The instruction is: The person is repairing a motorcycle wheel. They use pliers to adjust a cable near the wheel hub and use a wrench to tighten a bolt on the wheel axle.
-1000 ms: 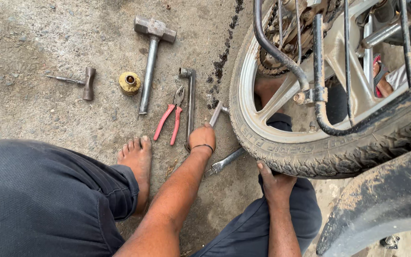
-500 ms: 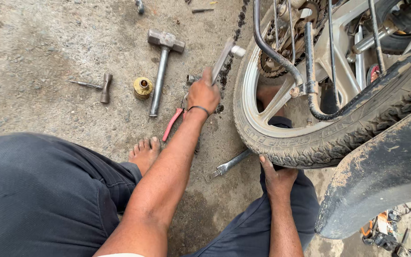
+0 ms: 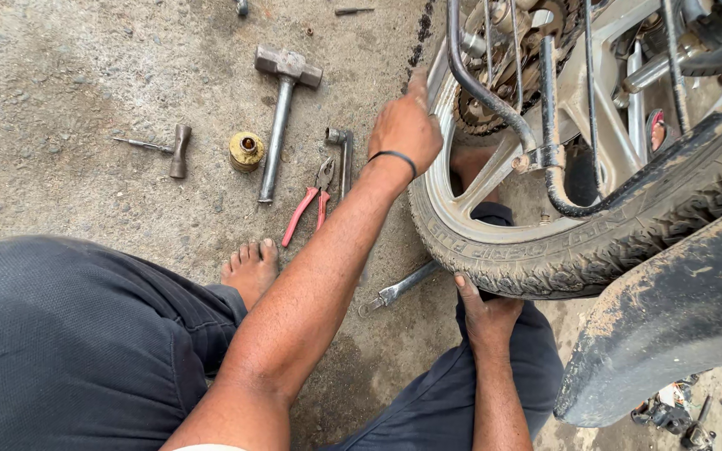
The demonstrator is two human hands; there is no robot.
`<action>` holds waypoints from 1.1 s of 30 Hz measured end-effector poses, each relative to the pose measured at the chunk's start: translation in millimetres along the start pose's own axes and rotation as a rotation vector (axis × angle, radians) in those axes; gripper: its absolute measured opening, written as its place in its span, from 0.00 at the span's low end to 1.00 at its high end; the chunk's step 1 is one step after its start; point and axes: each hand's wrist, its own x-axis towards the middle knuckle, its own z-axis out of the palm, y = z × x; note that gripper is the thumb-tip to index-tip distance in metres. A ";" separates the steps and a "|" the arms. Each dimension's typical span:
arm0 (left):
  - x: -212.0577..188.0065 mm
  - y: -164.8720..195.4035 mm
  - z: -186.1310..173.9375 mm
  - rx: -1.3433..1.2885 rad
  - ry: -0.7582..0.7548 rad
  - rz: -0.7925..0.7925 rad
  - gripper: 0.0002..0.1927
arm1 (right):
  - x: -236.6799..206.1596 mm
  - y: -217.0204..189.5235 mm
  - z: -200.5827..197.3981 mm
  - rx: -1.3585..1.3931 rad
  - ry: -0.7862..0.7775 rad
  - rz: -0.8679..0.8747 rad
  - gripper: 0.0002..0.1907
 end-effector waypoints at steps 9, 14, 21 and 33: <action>-7.7 10.2 11.9 -0.008 0.019 -0.025 0.37 | -1.8 -0.8 -0.2 0.043 0.015 -0.008 0.41; -8.0 1.5 17.3 0.102 -0.001 0.023 0.39 | -2.7 -0.5 -1.8 0.032 -0.023 0.057 0.39; 8.3 -53.8 21.0 0.233 -0.056 0.041 0.40 | -1.2 -2.5 -0.2 -0.004 -0.010 0.004 0.38; -19.1 -51.5 27.5 0.128 -0.145 -0.158 0.25 | 1.3 -20.5 5.0 -0.004 0.009 0.056 0.35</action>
